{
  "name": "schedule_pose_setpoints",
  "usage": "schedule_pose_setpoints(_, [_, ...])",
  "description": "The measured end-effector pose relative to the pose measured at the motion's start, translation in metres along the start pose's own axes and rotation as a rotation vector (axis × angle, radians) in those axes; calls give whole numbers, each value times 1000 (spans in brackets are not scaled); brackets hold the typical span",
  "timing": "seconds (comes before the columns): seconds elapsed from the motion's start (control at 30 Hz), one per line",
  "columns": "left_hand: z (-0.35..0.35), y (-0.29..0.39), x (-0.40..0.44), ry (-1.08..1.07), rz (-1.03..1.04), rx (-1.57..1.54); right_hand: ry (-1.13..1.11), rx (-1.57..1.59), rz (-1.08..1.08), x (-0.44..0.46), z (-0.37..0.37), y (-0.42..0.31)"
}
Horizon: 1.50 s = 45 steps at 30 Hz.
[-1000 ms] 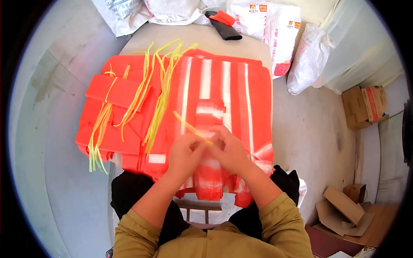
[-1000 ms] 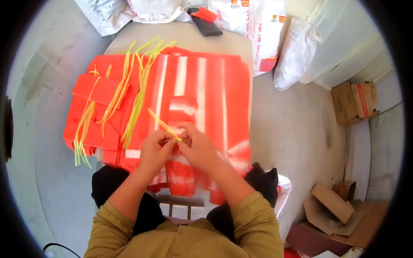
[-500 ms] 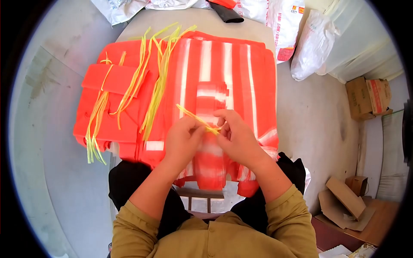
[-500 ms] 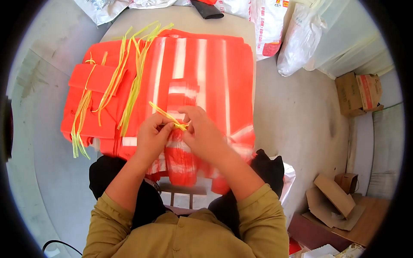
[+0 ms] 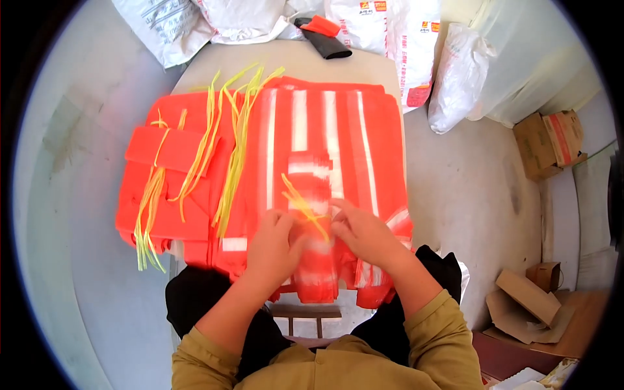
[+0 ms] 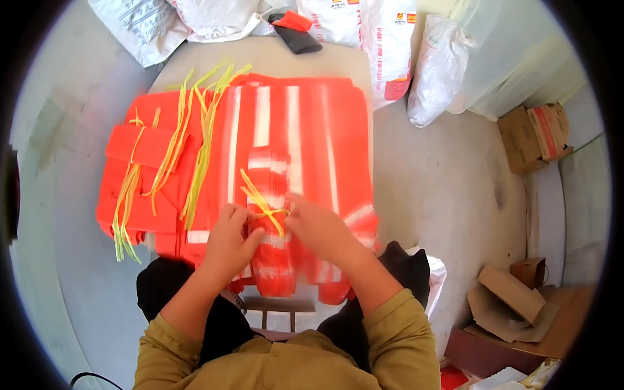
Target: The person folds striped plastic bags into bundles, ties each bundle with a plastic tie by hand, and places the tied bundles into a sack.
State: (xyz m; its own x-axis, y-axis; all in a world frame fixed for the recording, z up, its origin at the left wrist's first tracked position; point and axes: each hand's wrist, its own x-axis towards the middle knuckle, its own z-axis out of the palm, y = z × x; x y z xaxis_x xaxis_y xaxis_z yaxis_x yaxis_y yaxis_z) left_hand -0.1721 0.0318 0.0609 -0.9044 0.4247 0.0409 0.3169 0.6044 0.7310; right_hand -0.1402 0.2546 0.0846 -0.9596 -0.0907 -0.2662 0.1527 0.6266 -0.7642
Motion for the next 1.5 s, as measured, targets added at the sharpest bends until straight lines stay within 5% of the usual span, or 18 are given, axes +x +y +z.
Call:
schedule_pose_setpoints(0.2, [1, -5, -5, -18, -98, -173, -34, 213, -62, -9, -1, -20])
schedule_pose_setpoints(0.33, [-1, -8, -5, -47, -418, -1196, -149, 828, -327, -19, 9, -26])
schedule_pose_setpoints(0.4, [-12, 1, -8, -110, -486, -1608, 73, 484, -314, -14, 12, -17])
schedule_pose_setpoints(0.43, [-10, -6, -9, -157, -490, -1586, 180, 308, -301, -14, 13, -14])
schedule_pose_setpoints(0.53, [-5, 0, -3, -172, -591, -1509, 111, 460, 71, -7, 4, -31])
schedule_pose_setpoints(0.67, [-5, 15, 0, -130, -774, -1494, 96, 592, 36, 5, 33, 13])
schedule_pose_setpoints(0.93, [22, -10, -6, -259, -599, -1320, 79, 759, 126, 7, 27, -3])
schedule_pose_setpoints(1.13, [17, 1, -8, -291, -534, -1301, 120, 799, 41, 10, 28, -9])
schedule_pose_setpoints(1.37, [14, 1, -15, -379, -445, -1026, 399, 1025, -382, 0, 28, -12])
schedule_pose_setpoints(1.5, [42, -5, -24, -502, -562, -832, 413, 285, -121, 30, 20, 35])
